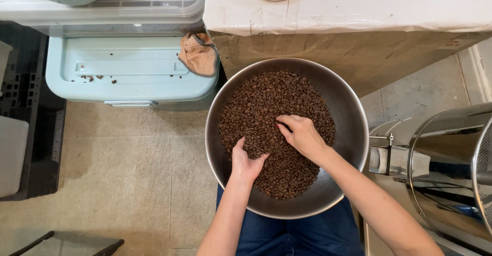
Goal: Manually sorting roasted coffee beans in a large bowl to remove defects
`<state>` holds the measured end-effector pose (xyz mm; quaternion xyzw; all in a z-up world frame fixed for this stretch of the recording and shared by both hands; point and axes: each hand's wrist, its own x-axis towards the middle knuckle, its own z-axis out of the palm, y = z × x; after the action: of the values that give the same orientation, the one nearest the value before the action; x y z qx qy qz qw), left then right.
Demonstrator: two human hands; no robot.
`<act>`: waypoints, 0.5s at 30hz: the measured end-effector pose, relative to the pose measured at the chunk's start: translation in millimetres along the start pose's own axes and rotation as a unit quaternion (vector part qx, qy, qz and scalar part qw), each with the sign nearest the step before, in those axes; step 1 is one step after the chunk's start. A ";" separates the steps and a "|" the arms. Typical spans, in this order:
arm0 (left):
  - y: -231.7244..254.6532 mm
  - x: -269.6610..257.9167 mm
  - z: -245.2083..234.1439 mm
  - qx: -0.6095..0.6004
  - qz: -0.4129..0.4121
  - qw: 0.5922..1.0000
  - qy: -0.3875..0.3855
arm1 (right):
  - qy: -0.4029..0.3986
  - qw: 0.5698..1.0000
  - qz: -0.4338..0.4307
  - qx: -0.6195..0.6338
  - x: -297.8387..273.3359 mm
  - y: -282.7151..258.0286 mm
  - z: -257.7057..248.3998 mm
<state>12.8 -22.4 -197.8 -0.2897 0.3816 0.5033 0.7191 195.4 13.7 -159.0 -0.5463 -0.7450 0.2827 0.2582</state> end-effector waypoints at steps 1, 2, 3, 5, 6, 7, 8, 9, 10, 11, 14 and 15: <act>-0.1 0.0 0.2 0.002 0.002 1.000 -0.001 | 0.006 1.000 -0.014 -0.016 -0.6 0.4 0.7; -0.2 0.0 0.3 0.004 0.004 1.000 -0.001 | 0.011 0.999 -0.027 -0.032 -1.3 0.9 1.4; 0.1 1.0 -0.3 0.004 0.004 1.000 -0.001 | 0.012 0.999 -0.027 -0.032 -1.5 -0.6 0.9; 0.5 3.0 -1.5 0.000 0.003 1.000 0.002 | 0.021 0.997 -0.045 -0.050 -2.1 -3.5 -0.3; 0.4 2.4 -1.5 0.001 0.002 1.000 0.002 | 0.021 0.998 -0.045 -0.050 -2.1 -1.3 0.5; 0.5 1.9 -1.5 0.003 0.003 1.000 0.000 | 0.013 0.997 -0.046 -0.054 -1.9 0.8 1.5; 0.6 1.2 -1.5 0.006 0.003 1.000 -0.003 | 0.004 0.997 -0.047 -0.058 -1.7 2.9 2.5; 0.4 1.6 -1.4 0.006 0.003 1.000 -0.003 | 0.004 0.997 -0.047 -0.058 -1.5 5.1 3.6; 0.3 1.8 -1.3 0.003 0.002 1.000 -0.002 | 0.000 0.997 -0.046 -0.059 -1.4 7.2 4.8; 0.3 2.0 -1.2 -0.001 0.002 1.000 -0.001 | -0.005 0.997 -0.044 -0.060 -0.8 9.3 6.0; -0.4 3.6 -1.3 -0.005 0.002 1.000 -0.002 | -0.014 0.997 -0.045 -0.067 -1.2 6.3 4.4; -0.4 3.4 -0.9 -0.006 0.002 1.000 -0.002 | -0.014 0.997 -0.046 -0.068 -0.3 8.0 4.0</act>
<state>13.6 -21.6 -201.1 -0.2918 0.3778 0.5073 0.7175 198.0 14.8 -167.4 -0.5237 -0.7902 0.2274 0.2226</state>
